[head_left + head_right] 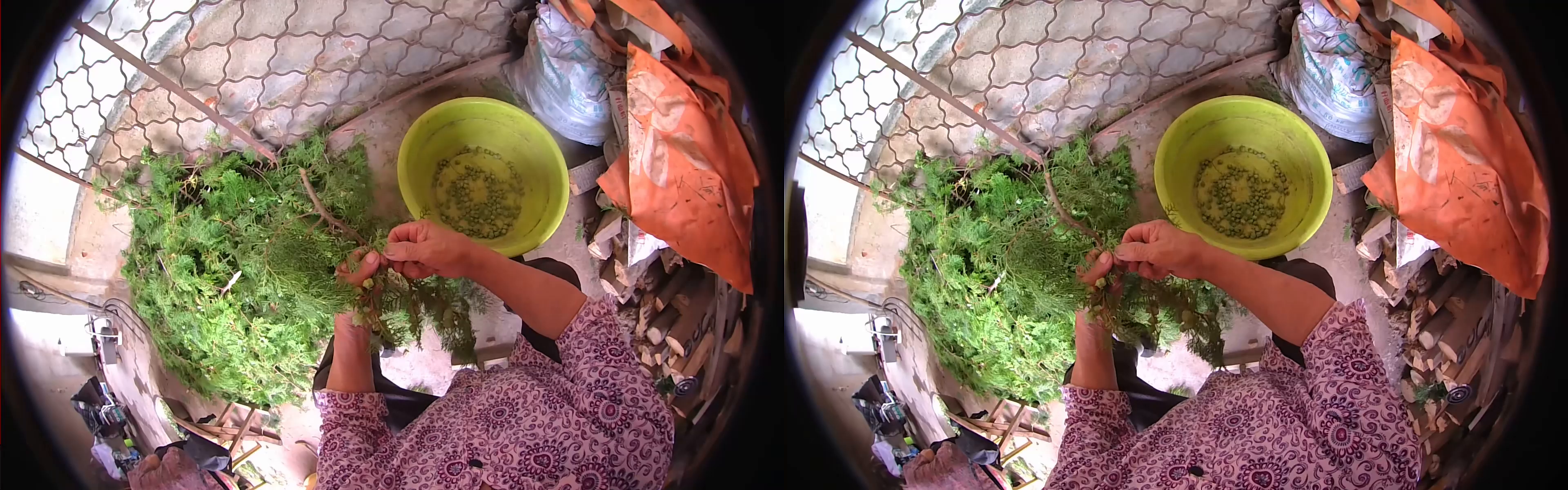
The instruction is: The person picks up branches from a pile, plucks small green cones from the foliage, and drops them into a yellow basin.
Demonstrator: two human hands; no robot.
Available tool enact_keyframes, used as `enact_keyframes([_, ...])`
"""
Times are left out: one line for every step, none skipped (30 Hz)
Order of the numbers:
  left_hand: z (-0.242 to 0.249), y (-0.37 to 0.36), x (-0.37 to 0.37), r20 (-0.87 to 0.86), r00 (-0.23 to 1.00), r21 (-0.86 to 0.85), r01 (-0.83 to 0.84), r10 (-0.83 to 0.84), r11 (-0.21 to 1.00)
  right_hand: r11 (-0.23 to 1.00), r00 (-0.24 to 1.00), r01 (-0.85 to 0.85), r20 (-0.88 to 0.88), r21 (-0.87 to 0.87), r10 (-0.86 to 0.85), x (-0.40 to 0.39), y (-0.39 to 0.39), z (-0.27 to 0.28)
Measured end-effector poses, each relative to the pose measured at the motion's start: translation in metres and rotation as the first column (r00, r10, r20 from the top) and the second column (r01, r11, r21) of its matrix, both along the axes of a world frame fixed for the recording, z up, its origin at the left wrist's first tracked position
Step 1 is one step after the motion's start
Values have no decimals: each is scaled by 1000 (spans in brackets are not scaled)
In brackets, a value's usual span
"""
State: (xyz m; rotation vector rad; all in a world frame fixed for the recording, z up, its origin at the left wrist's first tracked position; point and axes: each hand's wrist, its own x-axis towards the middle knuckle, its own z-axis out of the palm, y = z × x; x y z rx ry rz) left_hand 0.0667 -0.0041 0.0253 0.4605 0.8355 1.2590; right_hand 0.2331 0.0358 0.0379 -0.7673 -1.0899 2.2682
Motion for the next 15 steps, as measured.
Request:
enact_keyframes([3,-1,2,-13,1000,-5,-1,1,1000,999,1000,1,8,45,-1,1,0,2])
enact_keyframes([6,-2,3,-25,1000,-11,-2,2,1000,996,1000,1,17,87,-2,2,-1,3])
enact_keyframes([5,-2,4,-24,1000,-12,-2,2,1000,996,1000,1,18,87,-2,3,-1,2])
enact_keyframes([3,-2,5,-25,1000,-24,-14,14,1000,998,1000,3,19,64,-5,3,0,-1])
enact_keyframes([0,-1,5,-27,999,-37,-26,25,999,999,1000,6,19,42,-7,3,0,0])
enact_keyframes([-5,0,4,-27,999,-38,-26,25,999,999,1000,6,18,41,-7,4,0,3])
enact_keyframes([-14,2,1,15,999,-23,-47,47,999,998,995,-51,-88,-35,48,8,-2,8])
enact_keyframes([-15,3,0,58,996,-10,-69,69,998,988,976,-117,-197,-105,94,12,-2,14])
enact_keyframes([-15,4,-1,60,996,-10,-73,73,997,987,976,-120,-195,-105,98,17,-1,19])
enact_keyframes([-15,4,-2,59,995,-12,-85,86,996,997,989,-70,-134,-16,68,23,1,23])
enact_keyframes([-15,5,-3,56,994,-18,-95,96,995,997,996,-23,-79,74,29,28,4,24])
enact_keyframes([-20,6,-7,36,998,-17,-51,52,999,997,996,-21,-80,73,27,33,10,20])
enact_keyframes([-25,8,-8,37,998,-18,-50,51,999,891,968,74,182,449,-172,39,19,11])
enact_keyframes([-28,8,-8,-9,998,-43,-59,59,997,643,838,30,332,765,-434,44,25,2])
enact_keyframes([-28,10,-7,-55,996,-67,-70,66,995,640,838,27,332,767,-433,50,30,-9])
